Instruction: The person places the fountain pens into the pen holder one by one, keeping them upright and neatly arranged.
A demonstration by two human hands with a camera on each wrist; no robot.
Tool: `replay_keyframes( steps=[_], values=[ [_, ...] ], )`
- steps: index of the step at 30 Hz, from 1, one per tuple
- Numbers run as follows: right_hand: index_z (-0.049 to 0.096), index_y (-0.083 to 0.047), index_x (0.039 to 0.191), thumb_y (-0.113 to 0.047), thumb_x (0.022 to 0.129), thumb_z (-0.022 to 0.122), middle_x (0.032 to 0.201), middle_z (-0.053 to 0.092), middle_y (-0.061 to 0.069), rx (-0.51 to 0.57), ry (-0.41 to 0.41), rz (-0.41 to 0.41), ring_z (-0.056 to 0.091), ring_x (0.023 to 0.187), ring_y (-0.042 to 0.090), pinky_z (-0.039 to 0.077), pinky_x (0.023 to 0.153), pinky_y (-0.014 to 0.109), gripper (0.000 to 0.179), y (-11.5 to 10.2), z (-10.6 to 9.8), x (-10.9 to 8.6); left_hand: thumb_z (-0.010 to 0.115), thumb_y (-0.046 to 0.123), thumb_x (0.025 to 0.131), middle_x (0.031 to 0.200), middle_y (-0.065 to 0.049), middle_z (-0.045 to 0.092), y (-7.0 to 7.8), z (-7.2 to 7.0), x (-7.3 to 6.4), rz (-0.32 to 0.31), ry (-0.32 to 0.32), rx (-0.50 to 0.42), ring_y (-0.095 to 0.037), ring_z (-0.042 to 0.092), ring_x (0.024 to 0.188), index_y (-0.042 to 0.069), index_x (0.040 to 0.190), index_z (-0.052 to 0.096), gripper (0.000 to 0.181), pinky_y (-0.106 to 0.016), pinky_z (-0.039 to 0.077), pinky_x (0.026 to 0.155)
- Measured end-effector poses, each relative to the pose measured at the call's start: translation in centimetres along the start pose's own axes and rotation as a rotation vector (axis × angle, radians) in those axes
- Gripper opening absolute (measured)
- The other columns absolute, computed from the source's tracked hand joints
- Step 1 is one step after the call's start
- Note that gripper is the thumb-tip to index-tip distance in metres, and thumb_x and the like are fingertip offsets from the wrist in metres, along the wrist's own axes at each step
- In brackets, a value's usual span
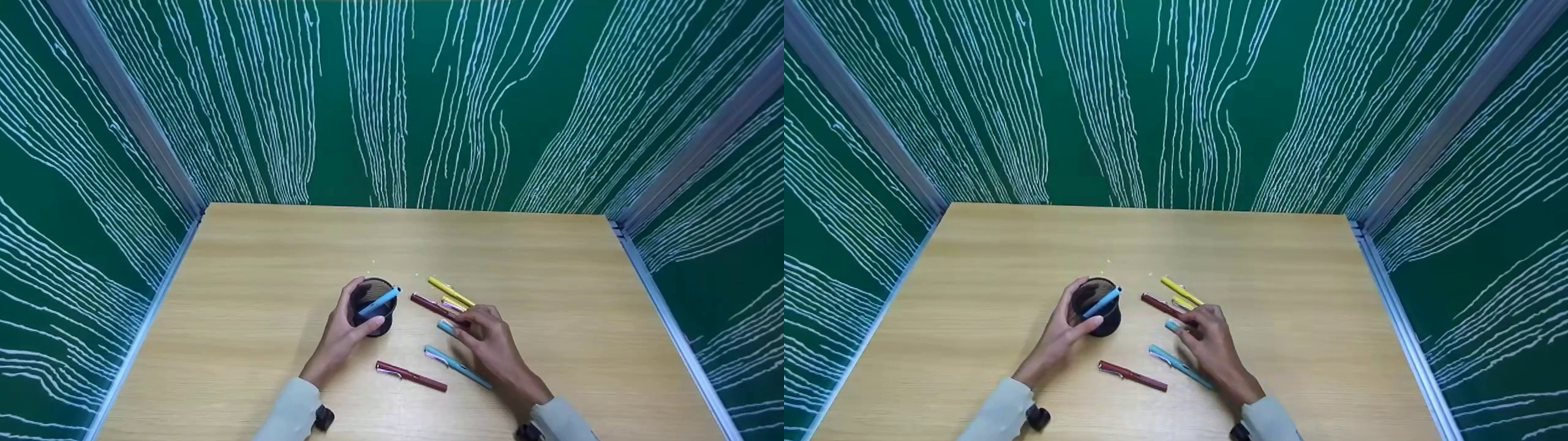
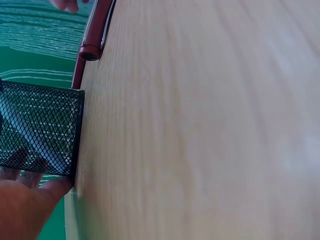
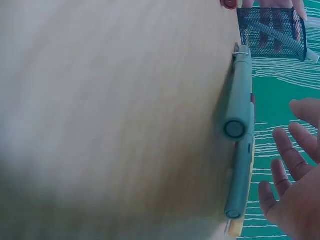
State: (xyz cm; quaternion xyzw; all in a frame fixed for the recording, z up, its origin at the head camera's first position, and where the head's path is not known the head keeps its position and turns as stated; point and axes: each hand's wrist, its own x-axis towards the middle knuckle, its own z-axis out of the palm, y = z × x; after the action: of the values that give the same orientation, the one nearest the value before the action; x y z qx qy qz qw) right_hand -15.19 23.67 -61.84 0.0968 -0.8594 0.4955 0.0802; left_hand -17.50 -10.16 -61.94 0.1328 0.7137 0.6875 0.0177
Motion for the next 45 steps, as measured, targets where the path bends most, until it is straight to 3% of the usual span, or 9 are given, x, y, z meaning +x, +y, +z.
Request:
replay_keyframes(
  steps=[15, 24, 35, 45],
  values=[
    [0.084, -0.017, 0.111, -0.007, 0.094, 0.089, 0.118, 0.07, -0.003, -0.033, -0.037, 0.109, 0.056, 0.119, 0.019, 0.052, 0.102, 0.027, 0.02, 1.0, -0.4, -1.0, 0.086, 0.022, 0.096, 0.161, -0.011, 0.056, 0.1, 0.1, 0.0, 0.005, 0.001, -0.006, -0.035, 0.053, 0.147, 0.024, 0.169, 0.038, 0.087, -0.059, 0.031, 0.128],
    [0.084, -0.018, 0.107, -0.003, 0.089, 0.091, 0.112, 0.076, -0.01, -0.059, -0.021, 0.047, 0.056, 0.121, 0.02, 0.043, 0.104, 0.022, 0.024, 2.2, -0.1, -1.3, 0.087, 0.022, 0.095, 0.16, -0.013, 0.055, 0.2, 0.2, -0.1, -0.016, 0.01, -0.026, -0.035, 0.053, 0.146, 0.024, 0.168, 0.039, 0.087, -0.055, 0.034, 0.127],
    [0.083, -0.023, 0.108, -0.005, 0.088, 0.093, 0.113, 0.077, -0.013, -0.099, -0.013, 0.021, 0.055, 0.122, 0.02, 0.043, 0.105, 0.034, 0.028, 3.2, 0.3, -1.5, 0.087, 0.019, 0.095, 0.159, -0.015, 0.056, 0.2, 0.3, 0.0, -0.01, 0.011, -0.045, -0.034, 0.053, 0.146, 0.022, 0.168, 0.039, 0.088, -0.053, 0.034, 0.127],
    [0.083, -0.02, 0.111, -0.007, 0.088, 0.094, 0.112, 0.074, -0.011, -0.177, -0.023, 0.022, 0.054, 0.121, 0.019, 0.046, 0.106, 0.047, 0.029, 3.1, 0.4, -1.5, 0.086, 0.021, 0.096, 0.161, -0.013, 0.054, 0.0, 0.2, 0.0, -0.004, 0.006, -0.033, -0.035, 0.05, 0.149, 0.021, 0.169, 0.037, 0.088, -0.057, 0.031, 0.129]
  ],
)
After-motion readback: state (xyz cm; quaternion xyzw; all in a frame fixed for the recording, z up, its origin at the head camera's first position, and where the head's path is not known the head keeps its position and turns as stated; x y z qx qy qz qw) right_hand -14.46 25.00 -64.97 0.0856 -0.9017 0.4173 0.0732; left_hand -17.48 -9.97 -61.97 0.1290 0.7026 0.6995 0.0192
